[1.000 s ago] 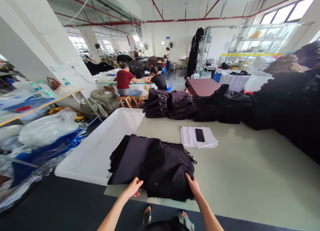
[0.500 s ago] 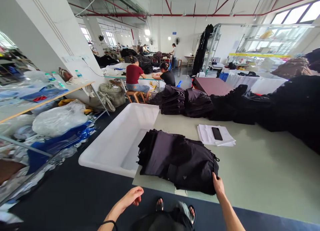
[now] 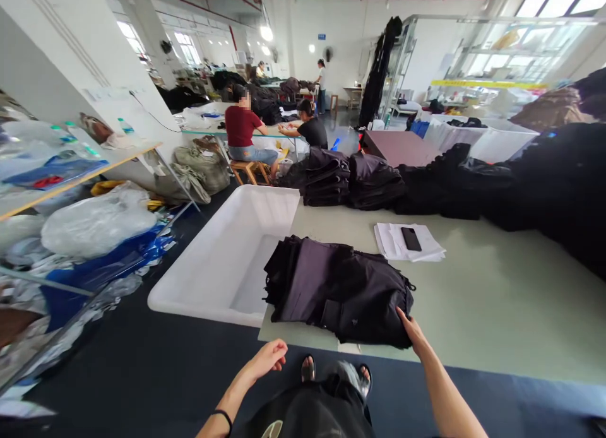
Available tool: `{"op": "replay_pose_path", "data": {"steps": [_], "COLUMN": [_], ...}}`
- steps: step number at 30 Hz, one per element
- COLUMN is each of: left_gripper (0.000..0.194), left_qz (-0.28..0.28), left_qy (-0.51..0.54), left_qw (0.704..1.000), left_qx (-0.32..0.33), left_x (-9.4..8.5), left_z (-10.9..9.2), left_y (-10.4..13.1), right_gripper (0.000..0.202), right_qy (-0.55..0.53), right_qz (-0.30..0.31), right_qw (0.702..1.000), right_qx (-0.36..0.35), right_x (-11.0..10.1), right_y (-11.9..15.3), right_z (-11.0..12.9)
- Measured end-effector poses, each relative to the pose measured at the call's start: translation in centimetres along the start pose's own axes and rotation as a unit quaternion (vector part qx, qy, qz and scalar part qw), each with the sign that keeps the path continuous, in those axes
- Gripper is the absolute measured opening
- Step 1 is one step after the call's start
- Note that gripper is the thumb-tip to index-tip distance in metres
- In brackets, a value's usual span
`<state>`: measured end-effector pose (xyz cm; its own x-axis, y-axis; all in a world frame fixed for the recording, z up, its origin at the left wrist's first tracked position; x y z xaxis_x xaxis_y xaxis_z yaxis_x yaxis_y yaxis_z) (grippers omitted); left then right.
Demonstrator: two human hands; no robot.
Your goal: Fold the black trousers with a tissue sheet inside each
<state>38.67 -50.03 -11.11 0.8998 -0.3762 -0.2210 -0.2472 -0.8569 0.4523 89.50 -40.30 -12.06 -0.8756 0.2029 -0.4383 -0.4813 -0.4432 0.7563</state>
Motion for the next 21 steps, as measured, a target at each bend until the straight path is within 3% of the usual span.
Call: {"op": "replay_pose_path", "data": {"steps": [2, 5, 7, 9, 12, 14, 15, 17, 19, 21], "left_gripper": [0.031, 0.029, 0.03, 0.031, 0.028, 0.023, 0.02, 0.021, 0.038, 0.055], "left_qz": [0.004, -0.037, -0.102, -0.201, -0.372, -0.414, -0.396, -0.305, -0.19, -0.12], "left_qy": [-0.034, -0.072, -0.082, -0.096, -0.12, -0.137, -0.142, -0.131, -0.104, -0.09], "left_qw": [0.999, 0.99, 0.973, 0.944, 0.89, 0.884, 0.899, 0.943, 0.975, 0.981], "left_qx": [0.022, 0.119, 0.192, 0.244, 0.237, 0.168, 0.125, 0.034, -0.057, -0.119], "left_x": [0.0, -1.3, -3.0, -5.1, -8.2, -9.1, -8.9, -7.5, -4.9, -2.0], "left_z": [-1.6, -5.7, -8.9, -11.9, -14.4, -14.4, -14.0, -12.5, -10.8, -9.5], "left_y": [0.2, 0.7, 0.7, 0.2, -1.4, -2.5, -3.0, -3.5, -3.7, -3.9], "right_gripper": [0.077, 0.076, 0.078, 0.081, 0.084, 0.084, 0.083, 0.081, 0.077, 0.072], "right_qy": [-0.011, -0.019, -0.019, -0.016, 0.006, 0.027, 0.039, 0.06, 0.071, 0.073], "right_qz": [0.006, 0.002, -0.005, -0.015, -0.029, -0.025, -0.019, -0.006, 0.008, 0.027], "right_qw": [1.0, 1.0, 1.0, 1.0, 1.0, 0.999, 0.999, 0.998, 0.997, 0.996], "right_qx": [0.015, 0.006, 0.003, 0.0, -0.008, -0.017, -0.023, -0.035, -0.044, -0.049], "right_x": [0.5, 1.4, 2.3, 3.1, 4.0, 4.2, 4.2, 4.0, 3.7, 3.3], "right_y": [0.3, 0.9, 1.4, 1.9, 2.2, 2.1, 1.9, 1.4, 0.8, 0.2], "right_z": [-0.2, -0.7, -1.1, -1.4, -1.7, -2.1, -2.3, -2.8, -3.2, -3.5]}}
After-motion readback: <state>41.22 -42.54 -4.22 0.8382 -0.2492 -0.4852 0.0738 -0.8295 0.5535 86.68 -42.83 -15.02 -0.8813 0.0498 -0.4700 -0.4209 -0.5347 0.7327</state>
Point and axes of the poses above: each hand's wrist, its own y-axis away from the middle knuckle, its own x-axis out of the palm, z = x × y, the point moved 1 cm from there along -y, towards the middle knuckle, and after that the axes turned 13 degrees about x, right-handed, at the moved point
